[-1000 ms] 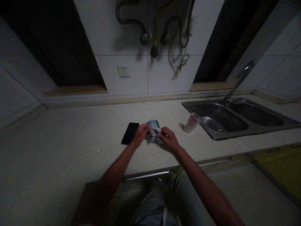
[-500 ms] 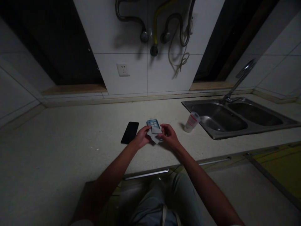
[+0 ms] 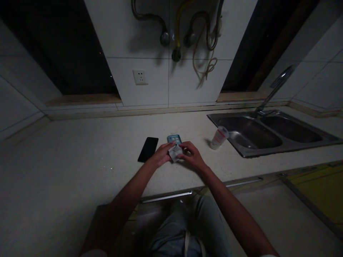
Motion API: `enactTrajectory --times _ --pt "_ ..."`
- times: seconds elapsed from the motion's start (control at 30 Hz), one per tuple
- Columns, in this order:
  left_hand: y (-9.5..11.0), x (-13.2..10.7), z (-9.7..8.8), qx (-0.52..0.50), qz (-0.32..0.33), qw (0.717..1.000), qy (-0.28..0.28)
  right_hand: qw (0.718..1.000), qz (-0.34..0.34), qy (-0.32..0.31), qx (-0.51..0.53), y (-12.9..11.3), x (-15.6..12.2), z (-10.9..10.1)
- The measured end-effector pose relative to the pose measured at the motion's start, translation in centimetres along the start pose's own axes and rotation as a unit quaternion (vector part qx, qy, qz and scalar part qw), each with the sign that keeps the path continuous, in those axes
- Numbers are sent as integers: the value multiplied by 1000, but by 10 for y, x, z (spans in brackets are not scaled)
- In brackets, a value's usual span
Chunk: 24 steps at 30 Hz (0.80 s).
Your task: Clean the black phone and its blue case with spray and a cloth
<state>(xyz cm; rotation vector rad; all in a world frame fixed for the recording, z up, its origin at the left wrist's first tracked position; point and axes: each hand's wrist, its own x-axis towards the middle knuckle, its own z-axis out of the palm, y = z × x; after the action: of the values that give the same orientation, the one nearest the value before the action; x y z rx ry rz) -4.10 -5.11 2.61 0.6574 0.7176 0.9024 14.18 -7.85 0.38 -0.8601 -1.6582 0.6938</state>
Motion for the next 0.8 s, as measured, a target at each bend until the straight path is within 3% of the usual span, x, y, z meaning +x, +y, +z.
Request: enactTrajectory --times 0.17,0.33,0.57,0.7,0.8 --pt "-2 -2 -2 34 -18 999 -28 999 3 34 -25 -1 1 0" --pt "1 -4 -1 31 -23 998 -44 992 97 60 54 -1 1 1" --pt "1 -1 2 -69 3 994 -86 938 242 28 247 -6 2 2" --pt "-1 -2 3 -99 -53 983 -144 912 256 4 320 -11 4 1" --pt "-6 -2 3 -106 -70 980 -152 900 262 -4 348 -15 4 -3"
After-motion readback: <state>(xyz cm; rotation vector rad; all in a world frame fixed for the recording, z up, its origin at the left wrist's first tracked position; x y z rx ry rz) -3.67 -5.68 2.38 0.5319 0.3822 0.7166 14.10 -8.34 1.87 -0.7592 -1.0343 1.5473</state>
